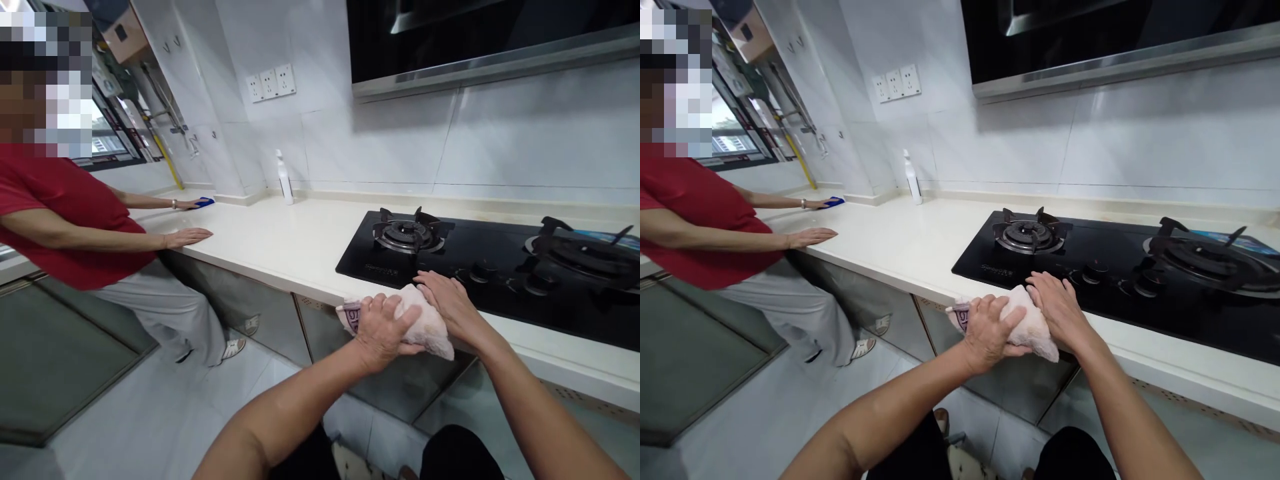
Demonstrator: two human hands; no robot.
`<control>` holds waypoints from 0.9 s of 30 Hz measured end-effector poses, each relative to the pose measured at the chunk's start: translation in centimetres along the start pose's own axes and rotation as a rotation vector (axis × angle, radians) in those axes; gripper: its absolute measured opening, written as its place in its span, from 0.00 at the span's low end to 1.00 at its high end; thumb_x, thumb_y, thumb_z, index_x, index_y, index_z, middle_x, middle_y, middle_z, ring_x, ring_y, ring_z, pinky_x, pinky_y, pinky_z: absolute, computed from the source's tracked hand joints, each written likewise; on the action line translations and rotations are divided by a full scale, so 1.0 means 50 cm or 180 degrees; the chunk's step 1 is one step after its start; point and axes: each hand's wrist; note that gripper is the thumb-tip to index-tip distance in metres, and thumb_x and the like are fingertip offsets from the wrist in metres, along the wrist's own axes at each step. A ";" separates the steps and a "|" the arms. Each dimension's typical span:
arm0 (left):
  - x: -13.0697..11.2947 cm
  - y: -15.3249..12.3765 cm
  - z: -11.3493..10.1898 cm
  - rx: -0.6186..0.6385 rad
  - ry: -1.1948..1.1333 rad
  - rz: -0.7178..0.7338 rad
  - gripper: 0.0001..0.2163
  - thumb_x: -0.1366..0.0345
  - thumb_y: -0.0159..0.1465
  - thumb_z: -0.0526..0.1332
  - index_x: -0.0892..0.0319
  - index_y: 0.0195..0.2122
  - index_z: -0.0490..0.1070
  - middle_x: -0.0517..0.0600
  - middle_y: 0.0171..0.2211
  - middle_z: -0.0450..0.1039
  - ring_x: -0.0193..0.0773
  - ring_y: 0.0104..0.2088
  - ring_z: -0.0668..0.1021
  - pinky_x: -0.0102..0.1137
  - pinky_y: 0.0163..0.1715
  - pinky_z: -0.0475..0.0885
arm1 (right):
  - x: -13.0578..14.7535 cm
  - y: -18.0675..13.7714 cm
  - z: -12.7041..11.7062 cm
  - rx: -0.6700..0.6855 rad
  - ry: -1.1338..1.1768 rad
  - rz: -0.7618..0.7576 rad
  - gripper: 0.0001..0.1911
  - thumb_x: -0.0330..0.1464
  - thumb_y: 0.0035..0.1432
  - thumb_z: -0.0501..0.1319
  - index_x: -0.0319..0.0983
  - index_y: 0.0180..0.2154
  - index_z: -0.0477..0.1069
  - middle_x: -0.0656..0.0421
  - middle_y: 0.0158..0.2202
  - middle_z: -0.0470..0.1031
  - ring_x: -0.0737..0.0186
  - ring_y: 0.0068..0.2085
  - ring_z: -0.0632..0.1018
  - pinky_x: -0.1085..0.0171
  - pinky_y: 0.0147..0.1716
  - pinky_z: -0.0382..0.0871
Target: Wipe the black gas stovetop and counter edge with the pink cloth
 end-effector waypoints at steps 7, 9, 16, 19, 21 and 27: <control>0.133 -0.039 -0.011 -0.0075 -0.0138 0.0674 0.25 0.37 0.67 0.61 0.44 0.58 0.75 0.55 0.54 0.75 0.48 0.52 0.74 0.44 0.52 0.65 | 0.016 0.001 -0.007 0.0107 -0.0300 0.0012 0.25 0.40 0.73 0.46 0.41 0.60 0.73 0.49 0.66 0.71 0.44 0.68 0.68 0.36 0.67 0.59; 0.215 -0.077 -0.032 -0.0094 -0.0116 0.0672 0.22 0.41 0.68 0.62 0.45 0.56 0.76 0.54 0.55 0.75 0.48 0.53 0.74 0.44 0.54 0.66 | 0.029 0.001 -0.014 0.0176 -0.0301 0.0046 0.25 0.40 0.73 0.46 0.40 0.60 0.72 0.49 0.67 0.70 0.44 0.69 0.67 0.36 0.68 0.57; 0.528 -0.185 -0.173 0.0942 0.0154 -0.0464 0.29 0.43 0.59 0.70 0.54 0.56 0.73 0.61 0.56 0.74 0.55 0.55 0.75 0.49 0.57 0.69 | 0.061 0.009 -0.041 0.0456 -0.0241 0.0226 0.25 0.39 0.74 0.47 0.39 0.63 0.70 0.50 0.69 0.67 0.46 0.71 0.63 0.36 0.71 0.52; 0.583 -0.185 -0.211 0.1239 0.0267 -0.0742 0.30 0.46 0.56 0.72 0.55 0.55 0.72 0.61 0.54 0.74 0.56 0.53 0.75 0.50 0.56 0.70 | 0.069 0.011 -0.044 0.0491 -0.0198 0.0260 0.24 0.40 0.75 0.47 0.38 0.63 0.70 0.49 0.69 0.67 0.45 0.71 0.63 0.36 0.70 0.52; 0.580 -0.168 -0.217 0.1391 0.0381 -0.0760 0.30 0.45 0.55 0.72 0.56 0.54 0.72 0.61 0.51 0.74 0.56 0.50 0.75 0.49 0.53 0.70 | 0.072 0.011 -0.041 0.0463 -0.0147 0.0281 0.24 0.41 0.75 0.48 0.38 0.62 0.71 0.48 0.69 0.67 0.44 0.71 0.63 0.35 0.71 0.51; 0.411 -0.071 -0.168 0.1589 0.0444 -0.0321 0.33 0.41 0.53 0.74 0.57 0.53 0.74 0.60 0.50 0.74 0.55 0.48 0.74 0.47 0.48 0.69 | 0.070 0.016 -0.035 0.0233 0.0224 0.0259 0.25 0.44 0.76 0.45 0.40 0.59 0.72 0.47 0.67 0.69 0.43 0.70 0.64 0.33 0.70 0.49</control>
Point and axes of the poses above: each hand's wrist, its own y-axis towards the middle knuckle, its own z-axis out of the palm, x = y × z
